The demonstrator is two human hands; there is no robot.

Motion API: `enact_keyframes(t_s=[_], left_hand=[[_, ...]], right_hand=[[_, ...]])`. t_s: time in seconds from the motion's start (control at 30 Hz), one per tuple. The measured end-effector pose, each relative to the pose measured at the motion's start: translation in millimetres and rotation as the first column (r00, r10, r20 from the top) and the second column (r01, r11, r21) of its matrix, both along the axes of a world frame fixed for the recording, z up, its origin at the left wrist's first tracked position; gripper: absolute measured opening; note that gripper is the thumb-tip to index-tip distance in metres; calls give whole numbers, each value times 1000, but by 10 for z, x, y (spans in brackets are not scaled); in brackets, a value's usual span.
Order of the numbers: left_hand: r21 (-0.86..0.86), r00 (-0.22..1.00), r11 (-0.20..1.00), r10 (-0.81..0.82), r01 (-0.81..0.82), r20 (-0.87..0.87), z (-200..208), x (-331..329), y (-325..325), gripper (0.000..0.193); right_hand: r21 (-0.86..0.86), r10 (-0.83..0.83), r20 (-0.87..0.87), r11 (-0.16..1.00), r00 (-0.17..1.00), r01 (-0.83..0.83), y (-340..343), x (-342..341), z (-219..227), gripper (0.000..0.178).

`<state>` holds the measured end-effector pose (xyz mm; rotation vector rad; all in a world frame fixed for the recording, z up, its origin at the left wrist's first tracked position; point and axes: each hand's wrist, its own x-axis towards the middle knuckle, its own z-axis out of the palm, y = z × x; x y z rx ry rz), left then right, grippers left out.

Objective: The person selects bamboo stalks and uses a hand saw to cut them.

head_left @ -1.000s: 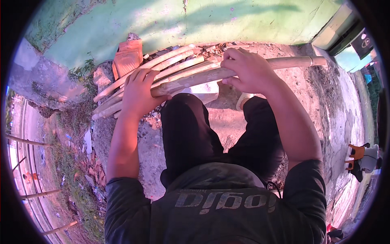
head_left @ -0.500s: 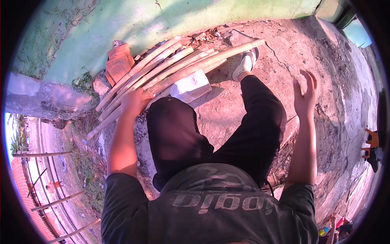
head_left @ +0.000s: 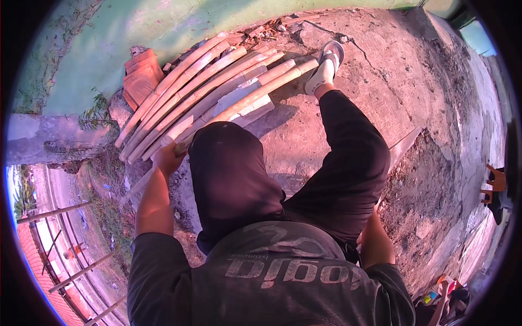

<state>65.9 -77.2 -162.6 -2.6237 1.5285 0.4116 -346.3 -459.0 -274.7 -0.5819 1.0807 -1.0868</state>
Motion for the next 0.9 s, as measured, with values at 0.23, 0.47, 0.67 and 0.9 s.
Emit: enact_keyframes(t_s=[0.23, 0.47, 0.67, 0.9], left_hand=[[-64, 992, 991, 114, -118, -58, -222, 326, 567, 39], [-20, 989, 989, 145, -145, 4, -422, 505, 461, 40], [27, 994, 993, 113, -113, -1, -574, 410, 188, 55], [-60, 994, 996, 66, -61, 87, -1203, 350, -149, 59]], right_hand=[[129, -30, 321, 992, 947, -12, -239, 970, 673, 57], [115, -29, 267, 993, 963, -2, -519, 851, 286, 64], [155, -34, 272, 988, 962, -9, -459, 905, 202, 63], [154, -20, 296, 988, 955, -27, -444, 972, 247, 62]])
